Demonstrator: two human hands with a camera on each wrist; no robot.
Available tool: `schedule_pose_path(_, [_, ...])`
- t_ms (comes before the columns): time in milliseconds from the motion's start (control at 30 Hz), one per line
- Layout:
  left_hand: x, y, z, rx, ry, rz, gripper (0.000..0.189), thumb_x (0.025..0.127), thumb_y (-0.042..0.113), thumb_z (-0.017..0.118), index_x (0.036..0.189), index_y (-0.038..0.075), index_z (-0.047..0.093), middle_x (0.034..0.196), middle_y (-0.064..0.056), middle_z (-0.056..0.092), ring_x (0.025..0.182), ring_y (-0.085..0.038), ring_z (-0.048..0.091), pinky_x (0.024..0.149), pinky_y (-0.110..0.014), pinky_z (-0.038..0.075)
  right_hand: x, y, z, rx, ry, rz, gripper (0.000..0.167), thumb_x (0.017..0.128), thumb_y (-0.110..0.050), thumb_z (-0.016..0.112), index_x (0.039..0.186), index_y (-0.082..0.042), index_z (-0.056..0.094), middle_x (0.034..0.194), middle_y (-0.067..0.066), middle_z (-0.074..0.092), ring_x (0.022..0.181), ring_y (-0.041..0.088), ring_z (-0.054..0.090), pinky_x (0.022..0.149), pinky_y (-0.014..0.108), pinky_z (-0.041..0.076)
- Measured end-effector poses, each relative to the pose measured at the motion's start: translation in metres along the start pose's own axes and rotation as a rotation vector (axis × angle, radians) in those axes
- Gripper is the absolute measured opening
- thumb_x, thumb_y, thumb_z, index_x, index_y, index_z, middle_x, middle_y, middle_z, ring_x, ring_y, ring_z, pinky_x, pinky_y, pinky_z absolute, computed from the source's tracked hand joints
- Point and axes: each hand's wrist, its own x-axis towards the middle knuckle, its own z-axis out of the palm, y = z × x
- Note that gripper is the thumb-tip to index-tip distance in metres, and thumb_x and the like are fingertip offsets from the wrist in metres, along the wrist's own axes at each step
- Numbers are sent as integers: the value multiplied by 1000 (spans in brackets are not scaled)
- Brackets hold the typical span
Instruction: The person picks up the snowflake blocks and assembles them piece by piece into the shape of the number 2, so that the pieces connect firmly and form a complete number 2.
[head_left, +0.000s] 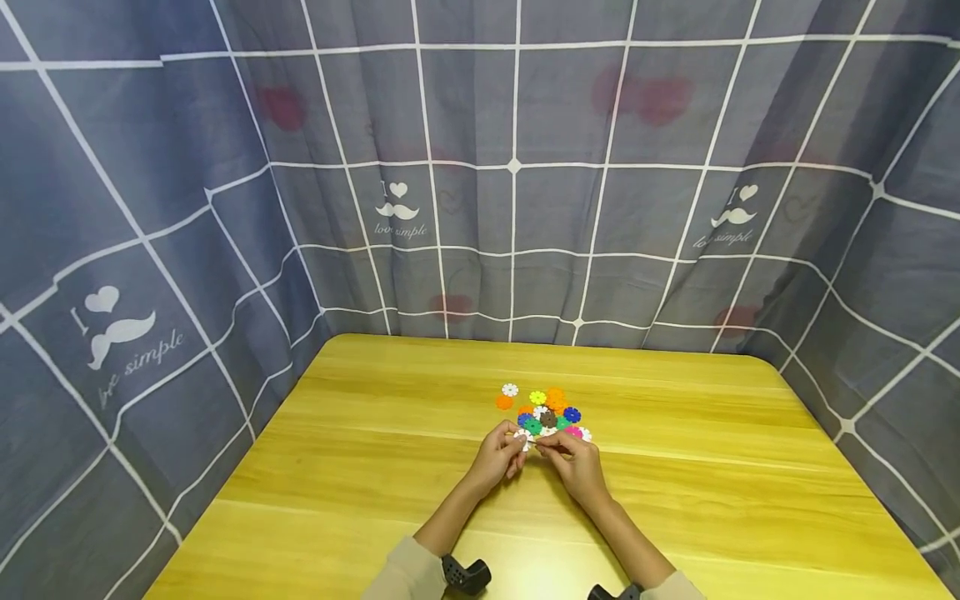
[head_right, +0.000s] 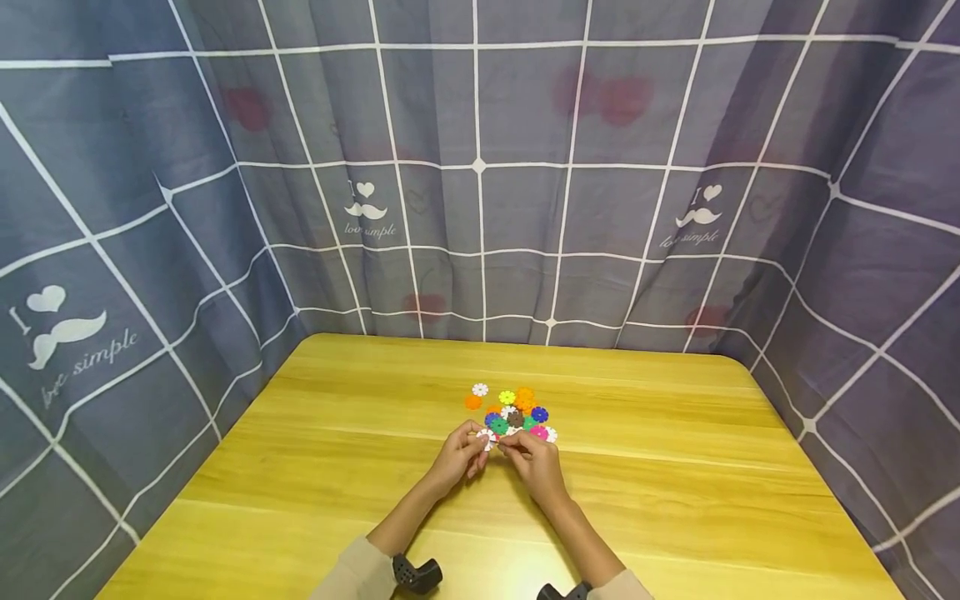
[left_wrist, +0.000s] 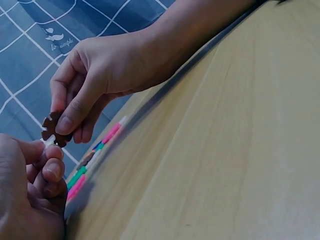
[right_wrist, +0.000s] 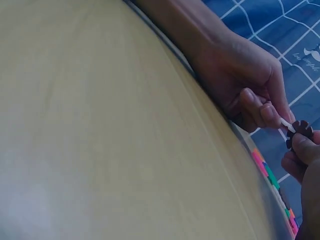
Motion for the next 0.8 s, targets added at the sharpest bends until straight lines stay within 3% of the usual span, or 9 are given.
schedule_pose_path(200, [-1,2,-3,23,-41,23,14,97,-3,38,96,-17,38,58,-24,45,41,-9,37,40,-18,32,8,-21,-2,5,2,-29,21,66,22,69,78,5,66,74,16,66,63,30,64,59,25,54])
schedule_pose_path(333, [-2,2,-5,21,-65,9,13,97,-3,38,95,-16,38,57,-15,46,40,-9,37,40,-17,32,10,-33,-4,-4,-9,-34,20,66,22,69,79,6,65,74,17,66,64,30,64,60,27,54])
schedule_pose_path(567, [-3,1,-6,-57,-37,-52,7,97,1,40,95,-6,41,58,-5,49,42,-9,38,41,-17,33,7,-32,-1,27,0,53,15,73,17,67,83,6,63,79,18,66,69,30,65,63,30,55])
schedule_pose_path(700, [3,-14,-9,-70,-31,28,9,98,8,42,95,-1,44,57,-2,51,40,-7,37,38,-18,31,8,-32,0,6,23,61,15,75,15,66,85,5,63,81,15,66,68,29,65,62,32,55])
schedule_pose_path(800, [7,-26,-11,-79,-12,49,10,97,12,45,94,2,45,56,1,51,39,-5,37,37,-17,30,8,-32,-1,-7,23,63,15,75,15,66,86,5,62,81,16,65,70,30,64,63,33,55])
